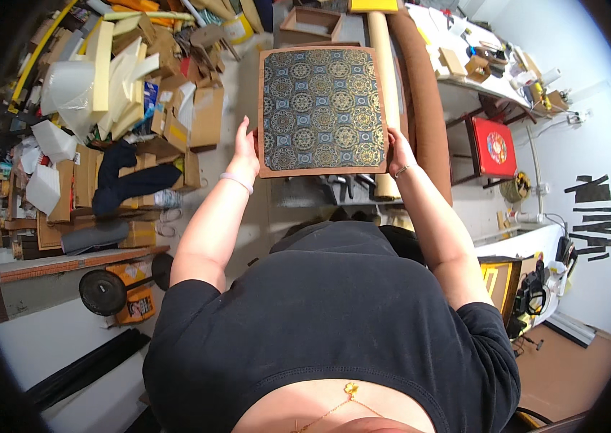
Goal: The person handles a patterned box lid and a wooden box, repeatedly lifting and placing them. They pick up a cardboard insert and place it inside the box, then set the box on a table. The person picks up scissors and moves around the cluttered workspace.
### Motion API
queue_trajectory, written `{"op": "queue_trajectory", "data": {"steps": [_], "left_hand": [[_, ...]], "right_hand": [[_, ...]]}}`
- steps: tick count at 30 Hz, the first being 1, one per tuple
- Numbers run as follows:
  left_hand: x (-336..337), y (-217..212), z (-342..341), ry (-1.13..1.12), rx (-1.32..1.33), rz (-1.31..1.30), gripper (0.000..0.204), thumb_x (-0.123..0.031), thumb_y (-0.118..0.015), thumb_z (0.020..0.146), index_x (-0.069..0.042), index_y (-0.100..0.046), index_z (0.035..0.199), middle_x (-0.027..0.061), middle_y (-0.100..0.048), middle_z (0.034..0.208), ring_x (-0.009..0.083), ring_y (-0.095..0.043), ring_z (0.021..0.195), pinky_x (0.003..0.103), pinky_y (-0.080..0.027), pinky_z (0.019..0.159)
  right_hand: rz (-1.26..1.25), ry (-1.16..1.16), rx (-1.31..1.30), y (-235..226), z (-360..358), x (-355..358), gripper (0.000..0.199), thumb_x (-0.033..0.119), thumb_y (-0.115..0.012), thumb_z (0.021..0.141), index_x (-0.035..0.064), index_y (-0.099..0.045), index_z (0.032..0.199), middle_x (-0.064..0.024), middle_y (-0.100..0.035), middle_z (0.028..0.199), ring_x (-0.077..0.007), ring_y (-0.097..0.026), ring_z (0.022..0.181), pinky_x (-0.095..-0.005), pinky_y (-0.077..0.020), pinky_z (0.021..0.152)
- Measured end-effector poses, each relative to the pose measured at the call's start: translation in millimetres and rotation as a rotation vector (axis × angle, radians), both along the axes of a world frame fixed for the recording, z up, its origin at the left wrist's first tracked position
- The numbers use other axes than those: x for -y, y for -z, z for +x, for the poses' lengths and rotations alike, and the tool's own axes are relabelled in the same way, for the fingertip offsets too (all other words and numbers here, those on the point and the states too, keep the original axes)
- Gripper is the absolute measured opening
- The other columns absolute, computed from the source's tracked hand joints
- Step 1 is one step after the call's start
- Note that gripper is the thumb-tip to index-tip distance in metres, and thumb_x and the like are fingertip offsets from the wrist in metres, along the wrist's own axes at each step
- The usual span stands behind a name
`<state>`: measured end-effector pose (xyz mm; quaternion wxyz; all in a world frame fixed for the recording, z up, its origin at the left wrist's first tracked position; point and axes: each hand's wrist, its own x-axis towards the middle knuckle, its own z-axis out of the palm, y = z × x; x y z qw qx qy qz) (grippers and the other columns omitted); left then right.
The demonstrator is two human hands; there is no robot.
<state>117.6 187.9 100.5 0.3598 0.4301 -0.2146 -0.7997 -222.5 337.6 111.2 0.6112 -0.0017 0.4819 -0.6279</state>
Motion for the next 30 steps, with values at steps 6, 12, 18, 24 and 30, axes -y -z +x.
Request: {"op": "queue_trajectory", "data": {"steps": [6,12,18,24,30], "left_hand": [[-12,71,-11,-0.005,0.043,0.122,0.081,-0.070,-0.048,0.093,-0.003,-0.055,0.138,0.0133,-0.061,0.136,0.0304,-0.056,0.125,0.046,-0.040,0.109],[-4,106,-32,0.026,0.071,0.173,0.079,-0.070,-0.048,0.094,-0.004,-0.056,0.135,0.0107,-0.066,0.126,0.0266,-0.060,0.116,0.042,-0.044,0.105],[3,122,-39,0.035,0.050,0.213,0.083,-0.070,-0.047,0.094,-0.004,-0.049,0.144,0.0131,-0.058,0.140,0.0297,-0.054,0.129,0.046,-0.039,0.112],[4,122,-41,0.024,0.069,0.240,0.078,-0.070,-0.042,0.096,-0.005,-0.056,0.136,0.0091,-0.066,0.125,0.0232,-0.061,0.116,0.042,-0.045,0.103],[2,119,-40,0.029,0.024,0.223,0.083,-0.071,-0.042,0.095,-0.005,-0.048,0.146,0.0128,-0.057,0.142,0.0301,-0.051,0.131,0.047,-0.036,0.113]], "right_hand": [[0.149,0.016,0.028,78,-12,-14,0.048,0.045,-0.052,0.101,0.0099,-0.061,0.133,-0.0061,-0.066,0.129,-0.0240,-0.062,0.117,-0.0407,-0.0490,0.102],[0.202,0.080,0.088,134,-32,-17,0.051,0.045,-0.052,0.100,0.0069,-0.061,0.132,-0.0082,-0.067,0.127,-0.0258,-0.063,0.116,-0.0405,-0.0488,0.101],[0.241,0.096,0.074,138,-36,-12,0.047,0.042,-0.052,0.102,0.0066,-0.062,0.131,-0.0079,-0.068,0.125,-0.0250,-0.063,0.115,-0.0392,-0.0492,0.100],[0.261,0.099,0.060,136,-35,-10,0.046,0.040,-0.048,0.104,0.0071,-0.059,0.134,-0.0082,-0.066,0.130,-0.0257,-0.062,0.116,-0.0411,-0.0495,0.101],[0.265,0.082,0.058,126,-31,-8,0.046,0.039,-0.047,0.103,0.0074,-0.058,0.134,-0.0091,-0.066,0.128,-0.0267,-0.062,0.116,-0.0429,-0.0498,0.100]]}}
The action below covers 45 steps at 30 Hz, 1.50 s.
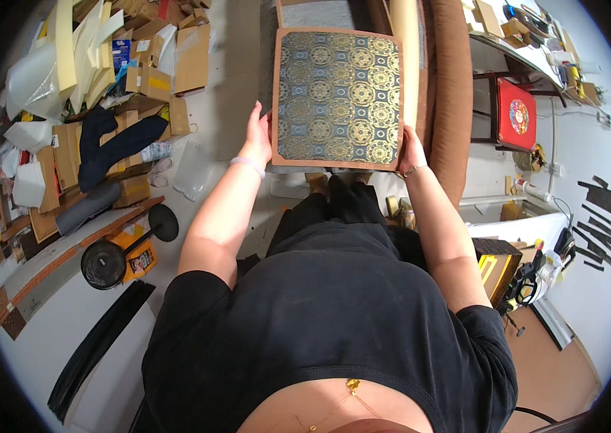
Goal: The person handles a patterned box lid and a wooden box, repeatedly lifting and placing them. They pick up a cardboard insert and place it inside the box, then set the box on a table. The person picks up scissors and moves around the cluttered workspace.
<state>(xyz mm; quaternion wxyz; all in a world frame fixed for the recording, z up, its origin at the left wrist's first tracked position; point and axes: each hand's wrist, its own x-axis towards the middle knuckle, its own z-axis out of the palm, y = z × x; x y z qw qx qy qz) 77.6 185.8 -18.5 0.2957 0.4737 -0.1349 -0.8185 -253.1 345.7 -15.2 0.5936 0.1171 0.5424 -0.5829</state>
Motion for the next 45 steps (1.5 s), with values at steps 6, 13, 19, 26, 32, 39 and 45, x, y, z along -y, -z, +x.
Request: {"op": "queue_trajectory", "data": {"steps": [6,13,19,26,32,39,45], "left_hand": [[4,8,3,0.010,0.006,0.007,0.084,-0.070,-0.043,0.095,-0.002,-0.048,0.145,0.0143,-0.056,0.143,0.0312,-0.050,0.133,0.048,-0.035,0.114],[3,5,2,0.004,0.030,-0.020,0.077,-0.068,-0.041,0.098,-0.003,-0.054,0.138,0.0116,-0.062,0.135,0.0273,-0.056,0.125,0.043,-0.039,0.110],[-4,-8,-2,0.015,0.089,-0.035,0.073,-0.066,-0.044,0.098,-0.006,-0.055,0.137,0.0108,-0.061,0.136,0.0285,-0.055,0.126,0.044,-0.040,0.110],[-32,-40,-19,0.005,-0.048,-0.096,0.078,-0.066,-0.045,0.098,-0.007,-0.043,0.149,0.0123,-0.048,0.151,0.0303,-0.045,0.138,0.047,-0.032,0.117],[-61,-63,-18,0.470,-0.162,-0.210,0.075,-0.056,-0.056,0.098,-0.010,-0.034,0.154,0.0068,-0.044,0.154,0.0276,-0.041,0.143,0.049,-0.030,0.119],[-116,-102,-34,0.615,-0.090,-0.262,0.054,-0.011,-0.074,0.091,-0.001,-0.051,0.139,0.0117,-0.061,0.135,0.0260,-0.058,0.125,0.044,-0.047,0.108],[-148,-132,-36,0.531,-0.209,-0.272,0.036,-0.008,-0.070,0.094,0.000,-0.060,0.128,0.0124,-0.066,0.123,0.0256,-0.064,0.115,0.042,-0.053,0.103]], "right_hand": [[-0.020,-0.049,0.031,13,-6,-5,0.049,0.046,-0.054,0.096,0.0091,-0.064,0.127,-0.0092,-0.070,0.120,-0.0281,-0.065,0.108,-0.0472,-0.0515,0.096],[-0.088,-0.058,0.028,21,-10,-7,0.045,0.039,-0.051,0.100,0.0045,-0.064,0.125,-0.0078,-0.071,0.118,-0.0234,-0.066,0.106,-0.0391,-0.0508,0.096],[-0.111,0.034,-0.042,50,-17,-14,0.040,0.034,-0.054,0.100,0.0016,-0.064,0.121,-0.0081,-0.071,0.114,-0.0213,-0.066,0.103,-0.0353,-0.0496,0.094],[-0.102,-0.056,-0.176,-15,-41,5,0.032,0.031,-0.060,0.098,0.0010,-0.070,0.104,-0.0054,-0.072,0.097,-0.0179,-0.067,0.089,-0.0327,-0.0527,0.080],[-0.149,-0.337,-0.558,-140,-110,43,0.038,0.037,-0.065,0.096,0.0033,-0.073,0.112,-0.0027,-0.070,0.101,-0.0126,-0.062,0.087,-0.0291,-0.0491,0.079],[-0.148,-0.724,-1.027,-242,-129,66,0.044,0.049,-0.068,0.092,0.0087,-0.077,0.107,-0.0018,-0.070,0.097,-0.0106,-0.060,0.088,-0.0292,-0.0481,0.084],[-0.128,-0.808,-1.135,-313,-107,69,0.041,0.045,-0.069,0.092,0.0079,-0.077,0.109,-0.0008,-0.070,0.097,-0.0113,-0.060,0.086,-0.0294,-0.0483,0.085]]}}
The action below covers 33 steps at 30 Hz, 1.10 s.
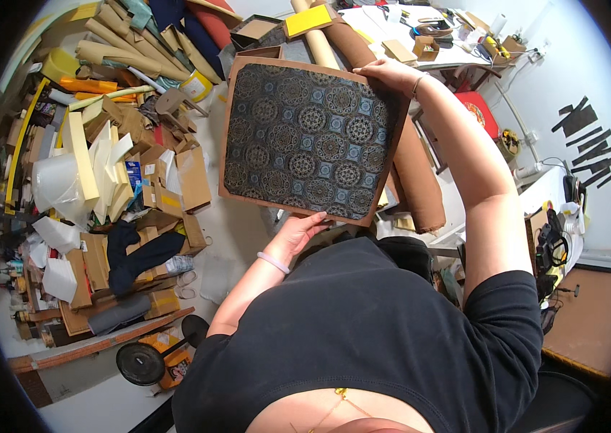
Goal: The person handles a patterned box lid and a wooden box, repeatedly lifting and placing them. They pick up a cardboard insert and place it inside the box, then set the box on a table. The person picks up scissors and moves around the cluttered workspace.
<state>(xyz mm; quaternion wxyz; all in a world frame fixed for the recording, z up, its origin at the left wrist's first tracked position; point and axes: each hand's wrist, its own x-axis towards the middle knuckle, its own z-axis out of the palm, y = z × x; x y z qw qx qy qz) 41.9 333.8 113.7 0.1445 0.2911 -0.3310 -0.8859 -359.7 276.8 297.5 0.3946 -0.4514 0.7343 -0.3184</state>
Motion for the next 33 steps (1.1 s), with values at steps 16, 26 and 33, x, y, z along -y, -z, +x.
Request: {"op": "queue_trajectory", "data": {"steps": [16,26,33], "left_hand": [[-36,16,41,0.023,0.025,0.036,0.034,-0.017,-0.063,0.101,0.006,-0.061,0.126,0.0160,-0.065,0.124,0.0251,-0.059,0.124,0.038,-0.053,0.103],[-48,-24,51,0.020,0.363,-0.196,0.034,-0.016,-0.067,0.099,0.004,-0.061,0.125,0.0149,-0.065,0.122,0.0238,-0.063,0.115,0.038,-0.054,0.100],[-8,-34,75,-0.445,-0.115,-0.251,0.052,-0.025,-0.069,0.097,-0.004,-0.050,0.140,0.0087,-0.060,0.133,0.0237,-0.062,0.116,0.043,-0.050,0.102]], "right_hand": [[-0.155,-0.492,0.683,-41,17,-1,0.099,0.080,-0.027,0.093,-0.0022,-0.050,0.142,-0.0162,-0.071,0.119,-0.0171,-0.069,0.093,-0.0318,-0.0526,0.092],[-0.215,-0.465,0.665,-35,15,-3,0.095,0.077,-0.037,0.092,-0.0025,-0.051,0.142,-0.0158,-0.067,0.128,-0.0163,-0.067,0.095,-0.0320,-0.0550,0.089],[-0.233,-0.039,0.775,16,37,-33,0.049,0.039,-0.049,0.099,0.0029,-0.067,0.127,-0.0088,-0.074,0.104,-0.0138,-0.068,0.091,-0.0276,-0.0536,0.083]]}}
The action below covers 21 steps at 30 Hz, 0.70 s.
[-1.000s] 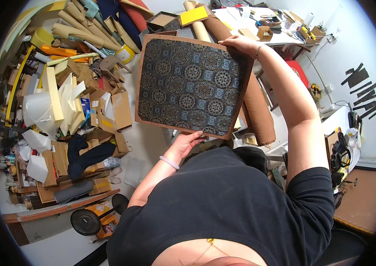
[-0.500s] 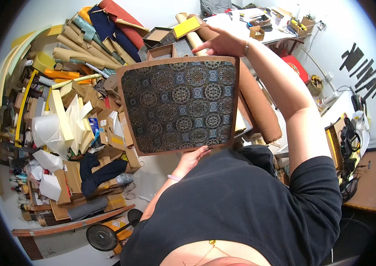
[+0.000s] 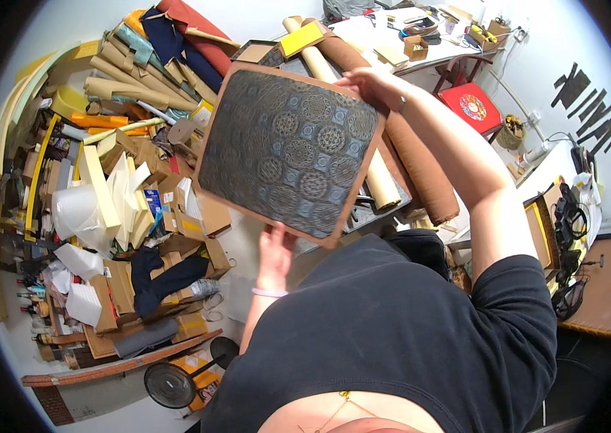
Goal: The person handles a patterned box lid and a wooden box, repeatedly lifting and placing them. They pick up a cardboard insert and place it inside the box, then set the box on a table. The person picks up scissors and moves around the cluttered workspace.
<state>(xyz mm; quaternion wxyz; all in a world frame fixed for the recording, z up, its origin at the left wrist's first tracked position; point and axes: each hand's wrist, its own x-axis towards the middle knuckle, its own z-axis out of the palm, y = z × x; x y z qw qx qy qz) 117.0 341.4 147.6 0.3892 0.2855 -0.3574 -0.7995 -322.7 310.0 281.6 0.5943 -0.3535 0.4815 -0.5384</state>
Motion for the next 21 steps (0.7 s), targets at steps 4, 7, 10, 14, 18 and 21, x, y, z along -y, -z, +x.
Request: {"op": "queue_trajectory", "data": {"steps": [4,7,10,14,18,21], "left_hand": [[38,-22,28,-0.178,0.083,-0.062,0.066,-0.051,-0.058,0.099,-0.002,-0.047,0.143,0.0099,-0.054,0.144,0.0243,-0.053,0.130,0.042,-0.044,0.109],[64,-26,42,-0.239,0.170,-0.041,0.073,-0.055,-0.055,0.100,-0.002,-0.043,0.148,0.0093,-0.050,0.149,0.0243,-0.050,0.133,0.039,-0.041,0.111],[63,-59,30,-0.336,0.326,0.004,0.065,-0.051,-0.051,0.104,-0.002,-0.047,0.147,0.0091,-0.054,0.144,0.0221,-0.053,0.129,0.036,-0.043,0.108],[111,10,65,-0.166,0.124,-0.055,0.054,-0.042,-0.047,0.107,-0.002,-0.053,0.142,0.0090,-0.060,0.138,0.0202,-0.058,0.123,0.034,-0.046,0.105],[96,-21,57,-0.131,0.110,-0.024,0.051,-0.037,-0.048,0.108,0.001,-0.054,0.141,0.0074,-0.061,0.136,0.0177,-0.059,0.121,0.031,-0.046,0.103],[97,-22,38,-0.101,0.113,-0.047,0.047,-0.036,-0.047,0.108,-0.001,-0.055,0.139,0.0072,-0.062,0.133,0.0166,-0.060,0.118,0.030,-0.047,0.101]], "right_hand": [[0.056,0.218,0.245,41,63,-46,0.033,0.021,-0.057,0.099,0.0027,-0.068,0.124,-0.0056,-0.074,0.101,-0.0121,-0.069,0.091,-0.0251,-0.0535,0.083],[0.016,0.443,0.354,79,110,-70,0.035,0.021,-0.058,0.100,0.0033,-0.064,0.129,-0.0059,-0.074,0.108,-0.0122,-0.069,0.096,-0.0272,-0.0540,0.084],[-0.043,0.511,0.491,113,144,-92,0.038,0.021,-0.061,0.100,0.0012,-0.062,0.132,-0.0093,-0.068,0.127,-0.0165,-0.064,0.117,-0.0311,-0.0508,0.099],[0.032,0.572,0.525,142,167,-108,0.042,0.027,-0.064,0.099,0.0043,-0.061,0.134,-0.0081,-0.067,0.128,-0.0161,-0.063,0.116,-0.0317,-0.0514,0.097],[0.173,0.661,0.629,132,186,-126,0.043,0.033,-0.062,0.099,0.0023,-0.061,0.130,-0.0099,-0.072,0.117,-0.0196,-0.068,0.104,-0.0345,-0.0545,0.091],[0.144,0.678,0.706,162,170,-138,0.042,0.036,-0.061,0.100,0.0035,-0.064,0.127,-0.0092,-0.073,0.116,-0.0202,-0.069,0.102,-0.0352,-0.0549,0.091]]}}
